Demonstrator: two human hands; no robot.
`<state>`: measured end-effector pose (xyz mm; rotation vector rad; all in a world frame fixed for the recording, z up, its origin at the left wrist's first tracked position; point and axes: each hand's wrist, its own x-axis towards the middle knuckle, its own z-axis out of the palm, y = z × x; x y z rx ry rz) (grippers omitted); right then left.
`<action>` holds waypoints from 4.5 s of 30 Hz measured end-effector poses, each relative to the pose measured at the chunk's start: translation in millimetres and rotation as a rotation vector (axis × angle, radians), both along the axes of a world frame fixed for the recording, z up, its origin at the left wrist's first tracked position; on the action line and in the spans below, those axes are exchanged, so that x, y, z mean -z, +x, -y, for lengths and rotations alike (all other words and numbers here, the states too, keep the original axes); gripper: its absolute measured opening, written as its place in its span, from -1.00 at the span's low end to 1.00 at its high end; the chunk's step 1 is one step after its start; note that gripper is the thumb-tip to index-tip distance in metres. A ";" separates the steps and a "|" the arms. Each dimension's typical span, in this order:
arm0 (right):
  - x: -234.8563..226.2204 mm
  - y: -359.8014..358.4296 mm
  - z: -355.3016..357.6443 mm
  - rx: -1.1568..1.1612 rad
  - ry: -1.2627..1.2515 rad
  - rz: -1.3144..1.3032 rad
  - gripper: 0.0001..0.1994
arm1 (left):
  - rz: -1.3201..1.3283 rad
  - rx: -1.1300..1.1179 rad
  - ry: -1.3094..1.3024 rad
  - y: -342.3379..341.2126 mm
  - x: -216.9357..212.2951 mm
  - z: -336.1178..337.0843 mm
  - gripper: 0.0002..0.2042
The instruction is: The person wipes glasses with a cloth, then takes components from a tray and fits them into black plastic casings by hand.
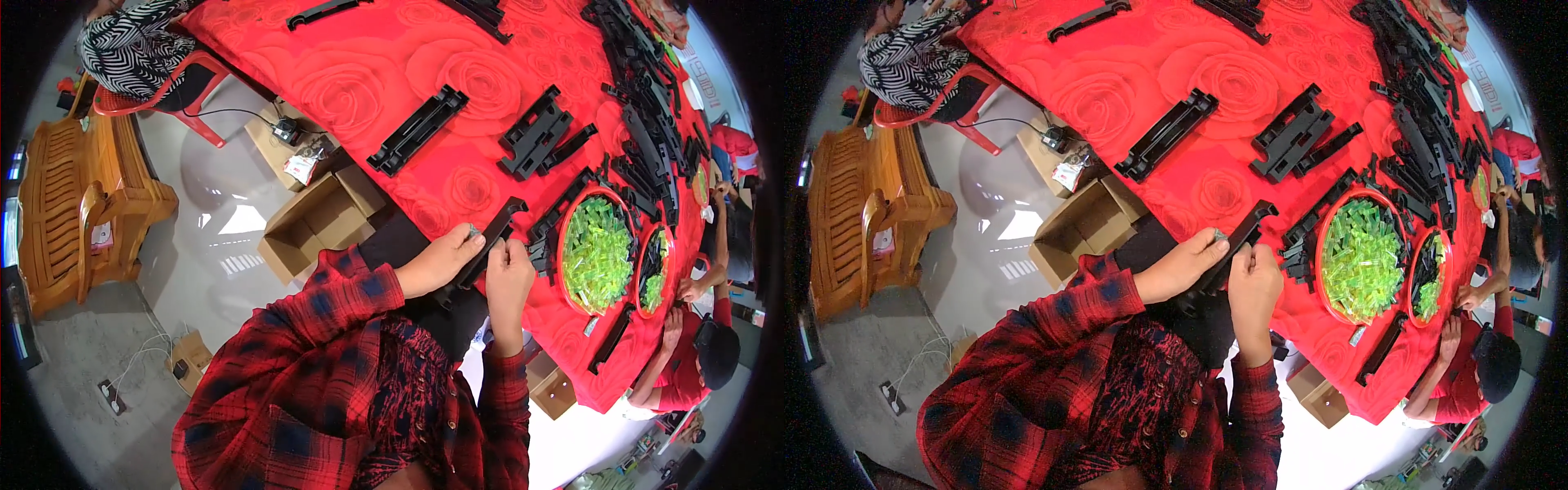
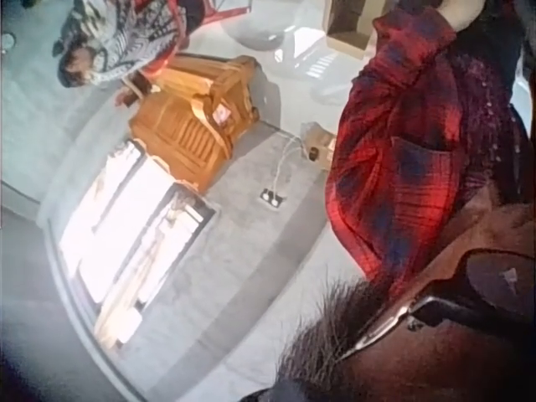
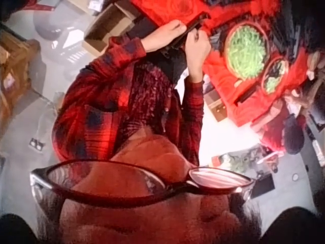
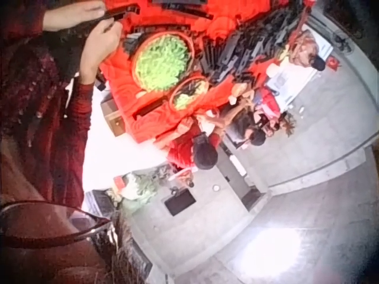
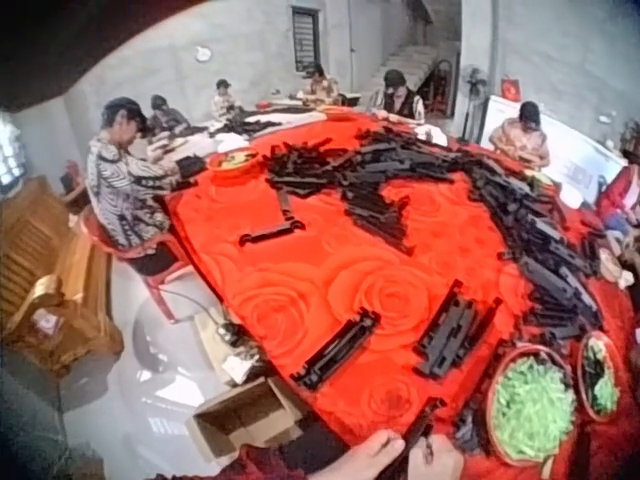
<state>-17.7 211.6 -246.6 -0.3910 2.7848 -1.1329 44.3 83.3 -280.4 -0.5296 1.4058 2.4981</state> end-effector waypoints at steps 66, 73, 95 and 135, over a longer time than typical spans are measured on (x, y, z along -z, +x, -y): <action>-20.9 64.4 -79.5 0.642 0.201 0.092 -0.71 | 0.976 0.227 -2.056 135.2 442.5 197.1 -0.80; -21.9 64.4 -71.4 0.585 0.254 0.103 -0.76 | 0.810 0.093 -2.114 142.2 459.2 230.9 -0.65; -12.6 17.9 6.5 0.283 0.116 0.133 -0.35 | 0.543 -0.158 -1.065 129.5 279.4 243.4 -0.70; -11.2 11.9 -31.2 -0.049 -0.419 -0.112 -0.83 | 0.066 0.199 0.286 -36.4 6.6 7.4 -0.59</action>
